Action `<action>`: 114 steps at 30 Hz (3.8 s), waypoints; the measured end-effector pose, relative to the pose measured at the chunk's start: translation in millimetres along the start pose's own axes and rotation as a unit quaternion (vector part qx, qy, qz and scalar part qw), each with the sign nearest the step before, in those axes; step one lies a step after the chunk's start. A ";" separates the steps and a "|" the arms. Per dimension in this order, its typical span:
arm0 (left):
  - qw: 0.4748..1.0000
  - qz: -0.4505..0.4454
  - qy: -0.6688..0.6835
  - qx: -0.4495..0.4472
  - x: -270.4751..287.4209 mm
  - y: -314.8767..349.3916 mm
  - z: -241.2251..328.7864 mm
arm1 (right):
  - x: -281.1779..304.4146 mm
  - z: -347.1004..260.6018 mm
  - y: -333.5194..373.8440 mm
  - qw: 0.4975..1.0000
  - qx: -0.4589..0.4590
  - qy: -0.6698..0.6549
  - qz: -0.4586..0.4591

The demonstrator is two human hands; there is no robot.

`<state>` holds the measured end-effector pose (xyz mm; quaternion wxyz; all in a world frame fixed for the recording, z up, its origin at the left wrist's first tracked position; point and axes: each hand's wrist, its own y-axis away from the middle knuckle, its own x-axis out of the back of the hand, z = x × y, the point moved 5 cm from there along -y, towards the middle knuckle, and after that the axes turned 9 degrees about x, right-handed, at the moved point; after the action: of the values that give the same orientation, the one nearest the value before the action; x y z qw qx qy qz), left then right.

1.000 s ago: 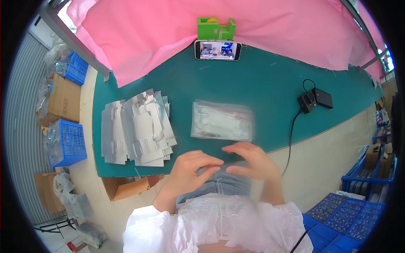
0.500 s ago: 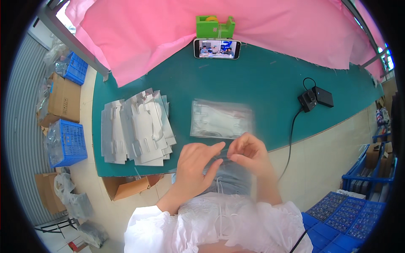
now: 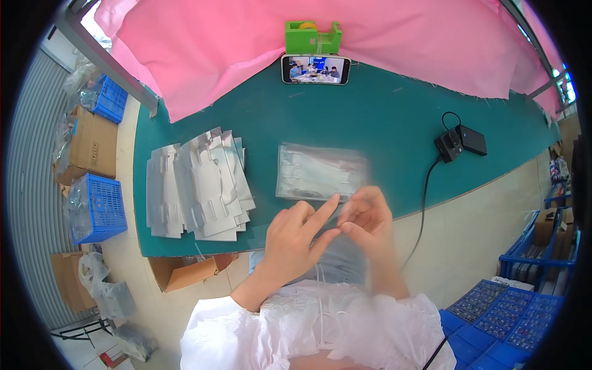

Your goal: Packaging and sealing items into silver adhesive pouches at a factory workstation.

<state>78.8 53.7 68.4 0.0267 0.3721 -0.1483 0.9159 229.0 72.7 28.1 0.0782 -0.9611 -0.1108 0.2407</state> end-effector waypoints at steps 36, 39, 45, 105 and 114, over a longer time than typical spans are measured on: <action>0.967 -0.120 0.210 0.078 -21.2 5.6 -19.0 | -2.9 -24.8 -9.4 0.913 0.141 0.379 -0.043; 0.961 -0.144 0.204 0.119 -16.7 1.3 -15.9 | 0.2 -29.5 -10.8 0.914 0.134 0.382 -0.038; 0.969 -0.150 0.180 0.076 -28.7 11.5 -26.9 | 3.1 -24.7 -10.7 0.916 0.128 0.378 -0.039; 0.977 -0.164 0.121 0.063 -13.8 28.2 -24.0 | 44.3 -54.3 -3.9 0.928 0.119 0.349 0.057; 0.983 -0.150 0.108 0.012 -10.0 25.7 -25.7 | 48.5 -52.9 -2.2 0.935 0.131 0.323 0.063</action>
<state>64.6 37.2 37.6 0.1753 0.2891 -0.0760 0.9380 295.7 81.9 53.1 0.2198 -0.9732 0.0140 -0.0656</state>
